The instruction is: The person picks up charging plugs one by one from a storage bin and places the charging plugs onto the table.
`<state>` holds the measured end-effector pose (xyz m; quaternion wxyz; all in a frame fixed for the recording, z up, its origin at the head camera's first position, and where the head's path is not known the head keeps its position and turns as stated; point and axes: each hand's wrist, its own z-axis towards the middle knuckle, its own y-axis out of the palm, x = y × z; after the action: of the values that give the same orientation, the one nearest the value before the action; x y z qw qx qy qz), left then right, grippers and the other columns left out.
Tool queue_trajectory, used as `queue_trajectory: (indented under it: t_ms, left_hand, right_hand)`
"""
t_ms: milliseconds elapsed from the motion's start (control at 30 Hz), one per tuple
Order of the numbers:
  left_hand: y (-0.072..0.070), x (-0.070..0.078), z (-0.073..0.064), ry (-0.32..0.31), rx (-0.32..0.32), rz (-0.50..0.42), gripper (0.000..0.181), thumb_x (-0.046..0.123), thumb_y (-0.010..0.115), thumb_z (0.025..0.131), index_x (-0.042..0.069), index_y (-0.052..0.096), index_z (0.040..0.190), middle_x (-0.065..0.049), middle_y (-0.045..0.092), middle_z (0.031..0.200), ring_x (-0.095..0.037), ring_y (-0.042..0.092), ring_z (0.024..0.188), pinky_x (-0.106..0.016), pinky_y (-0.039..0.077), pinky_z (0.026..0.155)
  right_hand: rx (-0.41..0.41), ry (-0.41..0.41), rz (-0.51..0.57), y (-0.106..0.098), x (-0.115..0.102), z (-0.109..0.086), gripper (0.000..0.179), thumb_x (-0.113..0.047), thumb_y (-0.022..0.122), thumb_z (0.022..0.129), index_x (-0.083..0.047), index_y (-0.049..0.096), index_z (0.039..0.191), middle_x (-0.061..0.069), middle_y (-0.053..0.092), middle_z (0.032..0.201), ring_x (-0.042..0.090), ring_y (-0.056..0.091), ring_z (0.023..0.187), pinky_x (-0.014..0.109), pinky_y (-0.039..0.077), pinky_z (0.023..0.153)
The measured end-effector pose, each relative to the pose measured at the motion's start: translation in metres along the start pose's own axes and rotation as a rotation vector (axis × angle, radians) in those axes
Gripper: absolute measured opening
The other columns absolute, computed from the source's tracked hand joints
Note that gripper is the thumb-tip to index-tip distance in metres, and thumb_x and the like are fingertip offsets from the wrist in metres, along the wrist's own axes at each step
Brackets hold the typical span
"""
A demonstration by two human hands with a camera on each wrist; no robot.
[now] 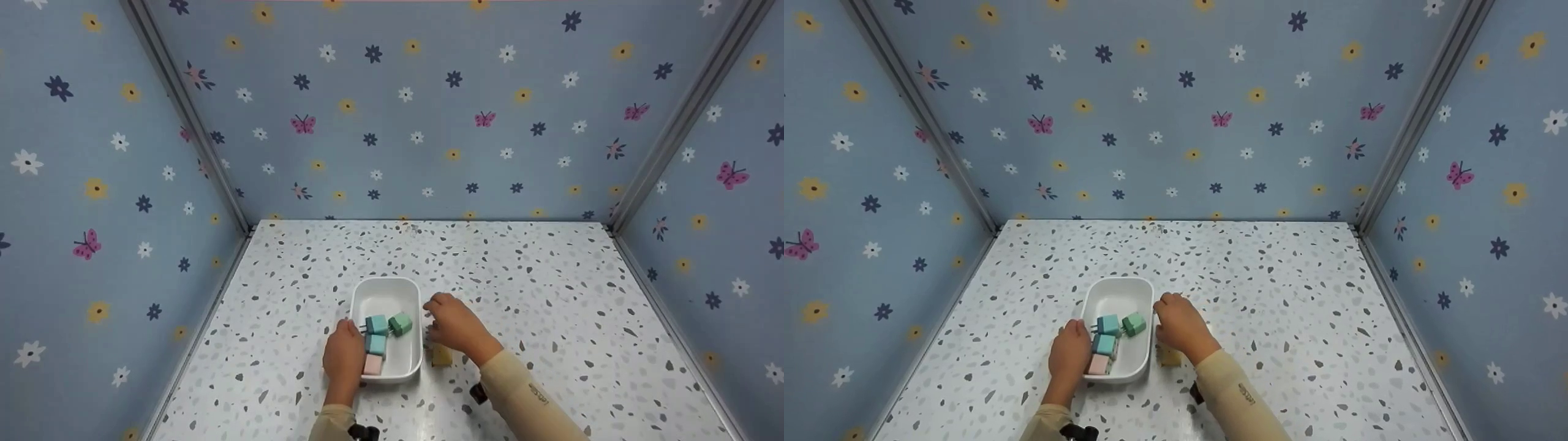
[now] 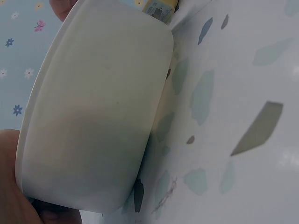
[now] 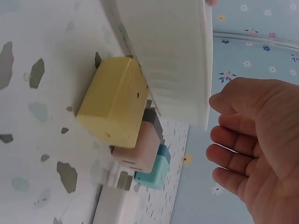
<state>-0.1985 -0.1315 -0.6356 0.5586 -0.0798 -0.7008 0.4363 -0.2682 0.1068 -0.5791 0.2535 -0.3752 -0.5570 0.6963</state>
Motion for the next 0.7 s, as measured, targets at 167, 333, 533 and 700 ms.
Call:
queue_trajectory:
  t_ms: [167, 333, 533, 700]
  left_hand:
    - [0.0, 0.0, 0.0, 0.005, 0.002, 0.008, 0.036, 0.032, 0.041, 0.11, 0.006, 0.067, 0.111, -0.015, 0.073, 0.095, -0.034, 0.07, 0.086, -0.047, 0.049, 0.065]
    - [-0.001, 0.0, 0.001, -0.01, -0.008, 0.009, 0.036, 0.032, 0.041, 0.11, 0.006, 0.066, 0.112, -0.015, 0.074, 0.098, -0.034, 0.07, 0.086, -0.047, 0.049, 0.066]
    - [-0.002, 0.002, 0.001, -0.023, -0.008, 0.007, 0.037, 0.033, 0.04, 0.11, 0.006, 0.066, 0.113, -0.016, 0.074, 0.101, -0.036, 0.07, 0.09, -0.049, 0.049, 0.069]
    - [-0.002, 0.001, 0.001, -0.025, -0.012, 0.016, 0.038, 0.033, 0.04, 0.11, 0.006, 0.066, 0.114, -0.016, 0.074, 0.101, -0.036, 0.07, 0.089, -0.048, 0.049, 0.067]
  right_hand:
    - [0.008, -0.031, -0.012, 0.002, -0.008, 0.004, 0.039, -0.016, 0.078, 0.085, -0.008, 0.069, 0.122, 0.005, 0.064, 0.115, 0.022, 0.063, 0.105, 0.039, 0.053, 0.094]
    - [-0.011, -0.031, -0.013, 0.004, -0.016, 0.009, 0.04, -0.016, 0.078, 0.086, -0.008, 0.069, 0.124, 0.006, 0.065, 0.118, 0.022, 0.064, 0.107, 0.039, 0.053, 0.096]
    - [-0.025, -0.053, -0.02, 0.005, -0.024, 0.014, 0.042, -0.017, 0.078, 0.086, -0.006, 0.067, 0.125, 0.008, 0.064, 0.121, 0.023, 0.063, 0.11, 0.039, 0.053, 0.097]
    - [-0.011, -0.084, -0.047, 0.012, -0.027, 0.017, 0.043, -0.017, 0.079, 0.085, -0.008, 0.067, 0.125, 0.007, 0.063, 0.12, 0.023, 0.062, 0.109, 0.038, 0.052, 0.096]
